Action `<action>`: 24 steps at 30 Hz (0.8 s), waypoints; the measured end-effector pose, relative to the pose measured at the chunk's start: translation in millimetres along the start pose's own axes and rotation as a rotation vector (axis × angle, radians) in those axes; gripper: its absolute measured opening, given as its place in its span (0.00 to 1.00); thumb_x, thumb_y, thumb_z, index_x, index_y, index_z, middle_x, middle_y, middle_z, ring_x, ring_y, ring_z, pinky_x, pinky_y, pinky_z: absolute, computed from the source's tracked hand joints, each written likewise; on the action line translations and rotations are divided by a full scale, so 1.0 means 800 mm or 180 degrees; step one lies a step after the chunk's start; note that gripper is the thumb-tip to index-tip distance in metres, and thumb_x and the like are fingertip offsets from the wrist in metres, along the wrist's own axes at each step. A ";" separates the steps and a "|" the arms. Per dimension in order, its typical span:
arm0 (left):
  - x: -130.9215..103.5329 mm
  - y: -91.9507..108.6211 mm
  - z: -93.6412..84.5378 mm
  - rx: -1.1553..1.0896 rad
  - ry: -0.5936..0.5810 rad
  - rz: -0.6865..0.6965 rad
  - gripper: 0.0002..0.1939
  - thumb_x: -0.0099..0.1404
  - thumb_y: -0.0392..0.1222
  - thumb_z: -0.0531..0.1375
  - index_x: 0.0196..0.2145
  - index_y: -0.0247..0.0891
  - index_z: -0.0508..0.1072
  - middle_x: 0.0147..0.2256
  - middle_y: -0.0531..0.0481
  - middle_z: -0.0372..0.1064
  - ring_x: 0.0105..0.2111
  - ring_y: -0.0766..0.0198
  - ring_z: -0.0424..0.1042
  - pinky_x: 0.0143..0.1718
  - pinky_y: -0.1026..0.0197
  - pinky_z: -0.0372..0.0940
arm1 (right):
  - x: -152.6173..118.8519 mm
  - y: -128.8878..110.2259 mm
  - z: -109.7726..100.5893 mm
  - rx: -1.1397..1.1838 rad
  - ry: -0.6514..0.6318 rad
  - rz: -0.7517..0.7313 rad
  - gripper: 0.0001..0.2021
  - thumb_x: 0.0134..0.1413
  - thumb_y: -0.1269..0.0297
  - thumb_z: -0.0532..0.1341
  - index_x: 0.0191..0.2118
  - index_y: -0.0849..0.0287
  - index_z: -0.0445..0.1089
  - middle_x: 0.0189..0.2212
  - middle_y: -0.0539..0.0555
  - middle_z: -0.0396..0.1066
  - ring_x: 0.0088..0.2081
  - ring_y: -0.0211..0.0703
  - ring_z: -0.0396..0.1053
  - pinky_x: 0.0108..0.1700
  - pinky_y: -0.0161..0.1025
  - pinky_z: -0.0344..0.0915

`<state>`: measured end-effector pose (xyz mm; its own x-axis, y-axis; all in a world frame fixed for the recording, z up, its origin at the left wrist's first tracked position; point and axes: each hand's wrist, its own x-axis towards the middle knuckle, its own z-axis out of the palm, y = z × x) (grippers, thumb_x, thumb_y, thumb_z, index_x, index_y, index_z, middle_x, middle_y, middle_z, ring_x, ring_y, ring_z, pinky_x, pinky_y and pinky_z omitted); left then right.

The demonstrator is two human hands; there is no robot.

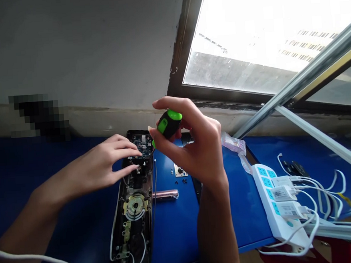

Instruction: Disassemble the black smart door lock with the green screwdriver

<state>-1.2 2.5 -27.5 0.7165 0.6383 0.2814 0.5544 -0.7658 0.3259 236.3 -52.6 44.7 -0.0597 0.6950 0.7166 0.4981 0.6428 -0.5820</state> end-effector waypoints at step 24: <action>0.005 0.011 0.006 -0.0232 -0.0253 0.0055 0.12 0.71 0.46 0.63 0.49 0.43 0.80 0.47 0.45 0.76 0.54 0.51 0.65 0.55 0.49 0.68 | 0.001 -0.006 0.018 -0.0504 -0.0533 -0.0230 0.11 0.62 0.69 0.65 0.50 0.53 0.72 0.39 0.51 0.78 0.34 0.39 0.73 0.36 0.43 0.76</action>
<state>8.9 -1.9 -27.9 0.7585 0.6148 0.2161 0.5115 -0.7671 0.3873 221.6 -50.7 43.0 -0.2362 0.7011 0.6728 0.6159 0.6436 -0.4544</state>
